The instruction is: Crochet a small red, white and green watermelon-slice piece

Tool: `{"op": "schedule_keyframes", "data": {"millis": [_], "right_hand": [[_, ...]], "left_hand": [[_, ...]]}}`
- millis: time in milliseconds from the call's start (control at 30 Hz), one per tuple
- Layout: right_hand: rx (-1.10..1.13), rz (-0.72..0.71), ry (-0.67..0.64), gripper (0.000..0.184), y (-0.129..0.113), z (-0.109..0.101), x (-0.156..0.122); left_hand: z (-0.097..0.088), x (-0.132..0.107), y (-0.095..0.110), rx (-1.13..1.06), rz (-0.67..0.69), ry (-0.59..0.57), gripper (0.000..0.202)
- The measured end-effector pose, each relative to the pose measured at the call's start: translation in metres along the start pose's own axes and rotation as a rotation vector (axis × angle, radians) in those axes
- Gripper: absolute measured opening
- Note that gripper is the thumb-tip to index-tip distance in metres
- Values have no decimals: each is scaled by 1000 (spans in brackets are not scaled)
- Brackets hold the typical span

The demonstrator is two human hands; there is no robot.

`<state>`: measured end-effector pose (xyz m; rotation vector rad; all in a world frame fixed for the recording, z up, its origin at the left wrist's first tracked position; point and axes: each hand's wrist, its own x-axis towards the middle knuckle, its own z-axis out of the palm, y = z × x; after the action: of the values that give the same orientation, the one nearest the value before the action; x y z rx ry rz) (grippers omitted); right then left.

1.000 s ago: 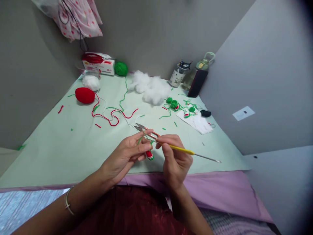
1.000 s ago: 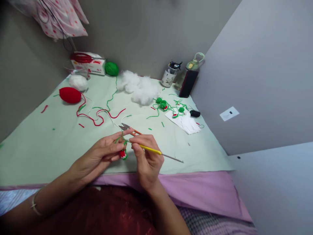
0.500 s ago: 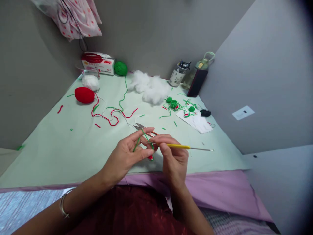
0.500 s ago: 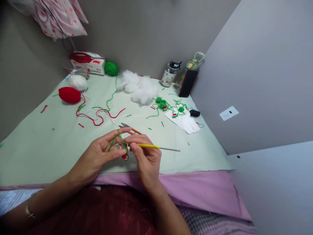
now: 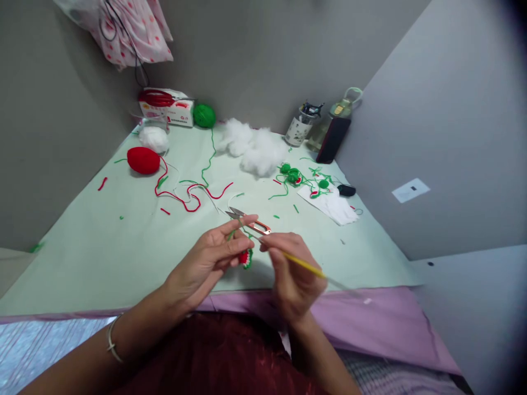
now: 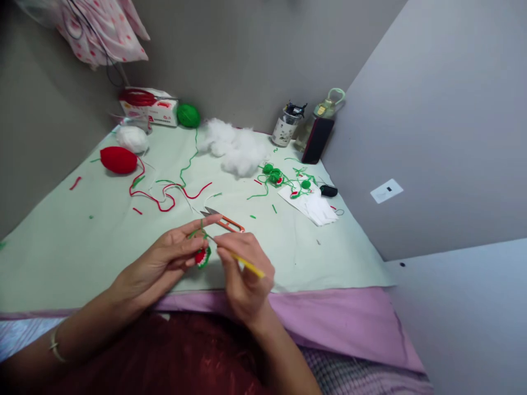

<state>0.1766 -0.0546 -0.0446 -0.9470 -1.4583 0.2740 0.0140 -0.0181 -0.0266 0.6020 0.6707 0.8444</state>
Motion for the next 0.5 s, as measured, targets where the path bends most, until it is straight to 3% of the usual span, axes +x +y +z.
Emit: {"op": "schedule_keyframes", "data": {"millis": [100, 200, 333, 500], "right_hand": [[301, 248, 73, 20, -1, -7, 11], [406, 320, 24, 19, -3, -5, 13], [122, 92, -86, 22, -4, 4, 10], [-149, -107, 122, 28, 11, -9, 38]], "left_hand": [[-1, -3, 5, 64, 70, 32, 41], [4, -5, 5, 147, 157, 32, 39], [9, -2, -1, 189, 158, -14, 45], [3, 4, 6, 334, 142, -32, 40]]}}
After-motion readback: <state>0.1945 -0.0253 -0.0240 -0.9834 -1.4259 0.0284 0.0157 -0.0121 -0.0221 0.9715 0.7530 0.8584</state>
